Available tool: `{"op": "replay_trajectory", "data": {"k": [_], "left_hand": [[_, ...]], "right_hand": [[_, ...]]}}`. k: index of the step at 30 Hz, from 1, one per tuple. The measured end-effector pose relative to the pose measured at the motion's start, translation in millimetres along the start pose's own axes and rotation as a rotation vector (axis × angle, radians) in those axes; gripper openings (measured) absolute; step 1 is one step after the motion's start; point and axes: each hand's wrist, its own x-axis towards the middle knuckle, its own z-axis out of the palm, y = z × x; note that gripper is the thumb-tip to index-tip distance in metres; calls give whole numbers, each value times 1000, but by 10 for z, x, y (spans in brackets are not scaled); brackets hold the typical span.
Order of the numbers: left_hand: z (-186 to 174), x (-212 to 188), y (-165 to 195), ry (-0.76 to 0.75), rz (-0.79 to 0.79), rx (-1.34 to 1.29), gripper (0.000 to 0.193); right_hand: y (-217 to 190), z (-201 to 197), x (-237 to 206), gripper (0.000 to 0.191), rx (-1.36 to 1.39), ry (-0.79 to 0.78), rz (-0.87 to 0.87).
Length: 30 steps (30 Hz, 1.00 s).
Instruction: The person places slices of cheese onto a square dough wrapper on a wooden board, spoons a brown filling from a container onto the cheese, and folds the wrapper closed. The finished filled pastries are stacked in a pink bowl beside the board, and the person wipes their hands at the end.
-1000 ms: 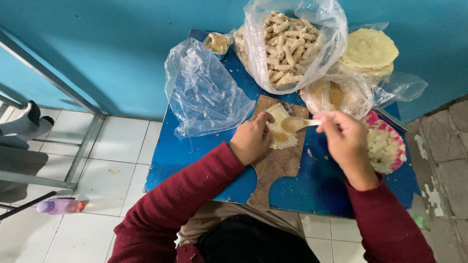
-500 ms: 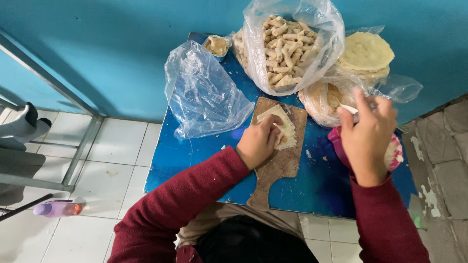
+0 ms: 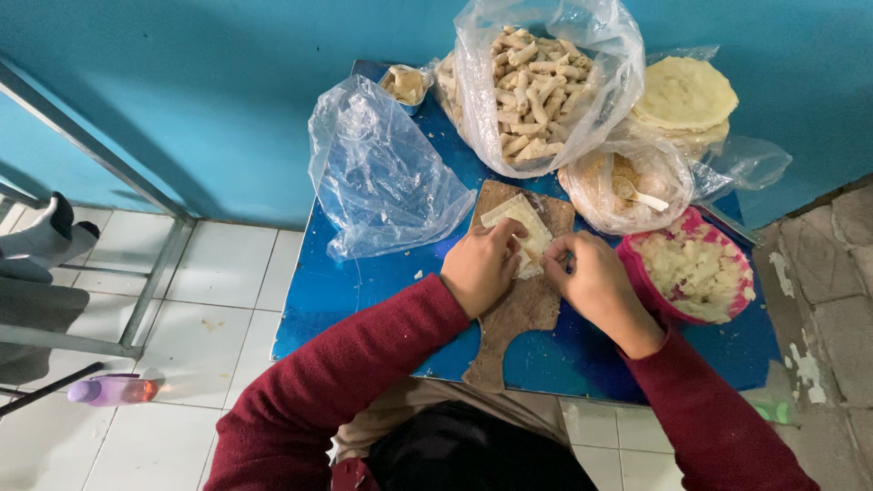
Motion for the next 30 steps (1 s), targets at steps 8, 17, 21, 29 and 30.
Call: {"op": "replay_trajectory", "data": {"k": [8,17,21,29,30], "left_hand": [[-12,-17,-12,80,153,105,26],[-9,13,-43,-42,136,206,11],[-136,38,-82,-158,157,151,23],[-100,54,-96,-95,223,184,18],[-90,53,-103,-85,224,167,17]], "right_hand": [[-110,1,-12,32,263,30,-105],[-227,-170,-9,26,-177,77,-413],[-169,-127,-6,12,-212,59,-374],[-123,-136,13,26,-182,26,-405],[-138,-117,8,22,-191,37,-383]]}}
